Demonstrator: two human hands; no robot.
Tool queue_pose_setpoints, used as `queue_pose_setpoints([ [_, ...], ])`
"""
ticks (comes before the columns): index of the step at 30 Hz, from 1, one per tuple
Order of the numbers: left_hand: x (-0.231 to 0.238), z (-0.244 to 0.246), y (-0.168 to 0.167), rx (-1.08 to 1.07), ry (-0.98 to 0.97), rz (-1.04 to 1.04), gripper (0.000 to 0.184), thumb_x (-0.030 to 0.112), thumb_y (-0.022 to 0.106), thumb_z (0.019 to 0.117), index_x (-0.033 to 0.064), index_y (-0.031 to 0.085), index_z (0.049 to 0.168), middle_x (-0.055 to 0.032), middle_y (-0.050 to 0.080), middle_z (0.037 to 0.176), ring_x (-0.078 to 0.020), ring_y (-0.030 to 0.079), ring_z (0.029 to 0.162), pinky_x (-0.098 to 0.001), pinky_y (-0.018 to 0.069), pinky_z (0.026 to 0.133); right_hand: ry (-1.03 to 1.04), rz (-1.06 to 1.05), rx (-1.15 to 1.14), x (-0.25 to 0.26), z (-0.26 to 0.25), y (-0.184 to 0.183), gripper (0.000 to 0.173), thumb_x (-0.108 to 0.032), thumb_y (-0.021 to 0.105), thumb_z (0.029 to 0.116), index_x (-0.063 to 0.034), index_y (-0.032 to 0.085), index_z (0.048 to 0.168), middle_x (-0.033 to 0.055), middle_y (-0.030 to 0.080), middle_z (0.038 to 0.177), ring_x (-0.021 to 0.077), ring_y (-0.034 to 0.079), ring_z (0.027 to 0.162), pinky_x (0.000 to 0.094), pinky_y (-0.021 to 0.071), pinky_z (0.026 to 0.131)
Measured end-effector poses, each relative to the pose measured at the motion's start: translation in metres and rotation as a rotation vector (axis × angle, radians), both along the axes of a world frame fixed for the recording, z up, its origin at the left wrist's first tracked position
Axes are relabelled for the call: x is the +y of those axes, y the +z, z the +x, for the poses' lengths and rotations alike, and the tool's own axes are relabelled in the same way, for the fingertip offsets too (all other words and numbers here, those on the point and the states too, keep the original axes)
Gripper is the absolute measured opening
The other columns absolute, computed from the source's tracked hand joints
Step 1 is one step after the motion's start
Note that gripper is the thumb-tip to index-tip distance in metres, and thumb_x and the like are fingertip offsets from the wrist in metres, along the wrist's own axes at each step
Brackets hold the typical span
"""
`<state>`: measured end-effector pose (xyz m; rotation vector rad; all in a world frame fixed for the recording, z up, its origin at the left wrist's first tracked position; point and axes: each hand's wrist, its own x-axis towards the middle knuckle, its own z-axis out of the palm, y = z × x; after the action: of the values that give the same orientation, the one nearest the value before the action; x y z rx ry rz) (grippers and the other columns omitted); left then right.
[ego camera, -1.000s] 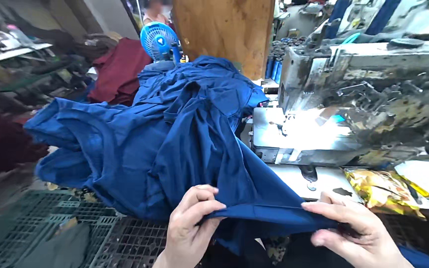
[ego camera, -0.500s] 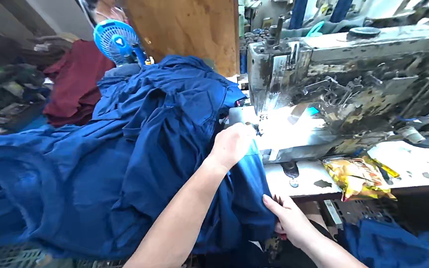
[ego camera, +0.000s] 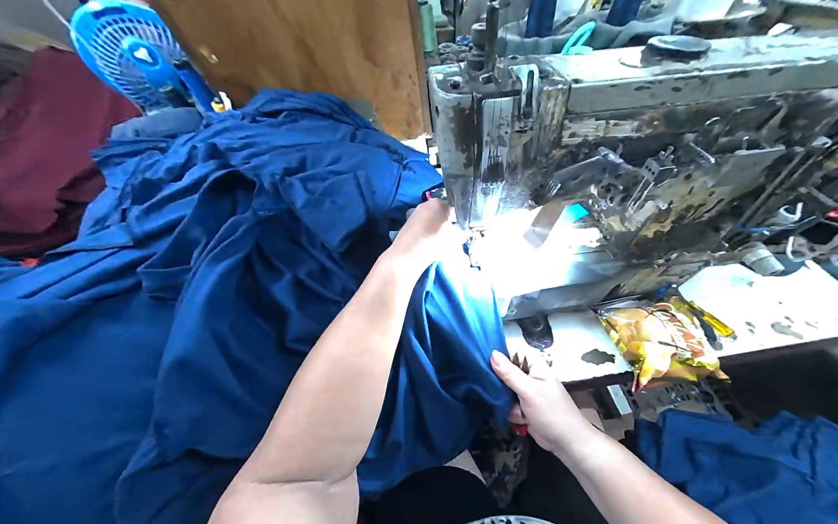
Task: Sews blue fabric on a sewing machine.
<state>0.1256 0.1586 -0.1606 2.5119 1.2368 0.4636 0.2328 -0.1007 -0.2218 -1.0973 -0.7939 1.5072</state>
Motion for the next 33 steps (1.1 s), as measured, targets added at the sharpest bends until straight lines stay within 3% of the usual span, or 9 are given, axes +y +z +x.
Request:
queue_pose_setpoints([
  [5,0.003,-0.003,0.002,-0.046,0.054,0.017,0.024,0.023,0.077,0.0864,0.0042,0.074,0.101,-0.0164,0.072,0.100,-0.0335,0.070,0.096,-0.0604,0.0553,0.084,0.002,0.092,-0.132,0.034,0.001,-0.003,0.023,-0.025,0.048,0.1088,-0.0086,0.062,0.099,0.0000,0.060,0.072,0.0058,0.051,0.052,0.0210,0.0407,0.043],
  [9,-0.076,-0.024,0.052,0.029,0.101,0.269,0.024,0.014,0.067,0.0949,-0.0003,0.073,0.113,-0.0201,0.069,0.116,-0.0382,0.063,0.116,-0.0562,0.0497,0.100,-0.037,0.148,-0.179,0.052,0.000,0.001,0.026,-0.022,0.047,0.1093,-0.0065,0.061,0.094,0.0008,0.063,0.076,0.0067,0.061,0.064,0.0228,0.0499,0.054],
  [12,-0.154,-0.040,0.051,0.114,-0.066,0.235,0.018,0.019,0.067,0.0954,0.0048,0.071,0.085,-0.0125,0.068,0.090,-0.0311,0.068,0.084,-0.0542,0.0559,0.073,-0.019,0.159,-0.238,0.046,0.003,0.002,0.027,-0.021,0.048,0.1086,-0.0065,0.062,0.091,0.0001,0.061,0.073,0.0061,0.059,0.063,0.0236,0.0511,0.058],
  [16,-0.226,-0.073,-0.006,0.453,-0.216,-0.018,0.034,0.039,0.070,0.0959,0.0076,0.073,0.108,-0.0104,0.070,0.098,-0.0291,0.071,0.080,-0.0504,0.0581,0.065,0.003,0.132,-0.348,0.006,0.015,-0.019,0.021,-0.024,0.051,0.1077,-0.0089,0.065,0.100,-0.0038,0.053,0.065,0.0028,0.043,0.049,0.0195,0.0387,0.047],
  [19,-0.260,-0.092,-0.023,0.541,-0.125,-0.178,0.041,0.039,0.065,0.0997,0.0006,0.070,0.114,-0.0195,0.069,0.102,-0.0392,0.071,0.087,-0.0574,0.0564,0.070,-0.144,0.279,-0.507,-0.033,0.027,-0.035,0.023,-0.016,0.059,0.1018,-0.0064,0.069,0.119,-0.0013,0.066,0.089,0.0012,0.050,0.056,0.0187,0.0454,0.052],
  [24,-0.301,-0.106,-0.070,-0.014,-0.052,-0.050,0.015,0.012,0.065,0.0949,0.0043,0.076,0.101,-0.0109,0.074,0.095,-0.0238,0.073,0.085,-0.0417,0.0607,0.076,-0.182,0.558,-0.637,-0.073,0.039,-0.044,0.028,-0.007,0.046,0.1040,-0.0004,0.069,0.118,0.0005,0.066,0.094,-0.0019,0.054,0.066,0.0149,0.0490,0.060],
  [27,-0.308,-0.110,-0.073,-0.378,-0.102,-0.197,0.027,0.009,0.065,0.0973,0.0000,0.068,0.123,-0.0113,0.071,0.114,-0.0092,0.072,0.097,-0.0231,0.0607,0.087,-0.067,0.512,-0.996,-0.085,0.043,-0.033,0.029,-0.011,0.044,0.1008,-0.0045,0.070,0.112,0.0010,0.064,0.082,0.0035,0.057,0.069,0.0198,0.0497,0.066],
  [30,-0.310,-0.110,-0.065,-0.454,-0.248,-0.159,0.024,0.011,0.053,0.1054,-0.0036,0.063,0.122,-0.0149,0.068,0.126,-0.0107,0.067,0.114,-0.0238,0.0554,0.099,0.147,0.218,-1.194,-0.092,0.043,-0.014,0.031,-0.023,0.056,0.1001,-0.0037,0.061,0.125,0.0140,0.069,0.103,0.0251,0.068,0.091,0.0459,0.0564,0.081],
  [33,-0.316,-0.108,-0.060,-0.380,-0.275,0.219,0.023,0.009,0.048,0.1075,0.0015,0.070,0.110,-0.0166,0.071,0.124,-0.0189,0.070,0.115,-0.0294,0.0560,0.099,0.156,0.342,-1.214,-0.100,0.040,-0.008,0.031,-0.022,0.064,0.0974,-0.0007,0.063,0.120,0.0154,0.067,0.107,0.0227,0.067,0.091,0.0381,0.0565,0.082],
])
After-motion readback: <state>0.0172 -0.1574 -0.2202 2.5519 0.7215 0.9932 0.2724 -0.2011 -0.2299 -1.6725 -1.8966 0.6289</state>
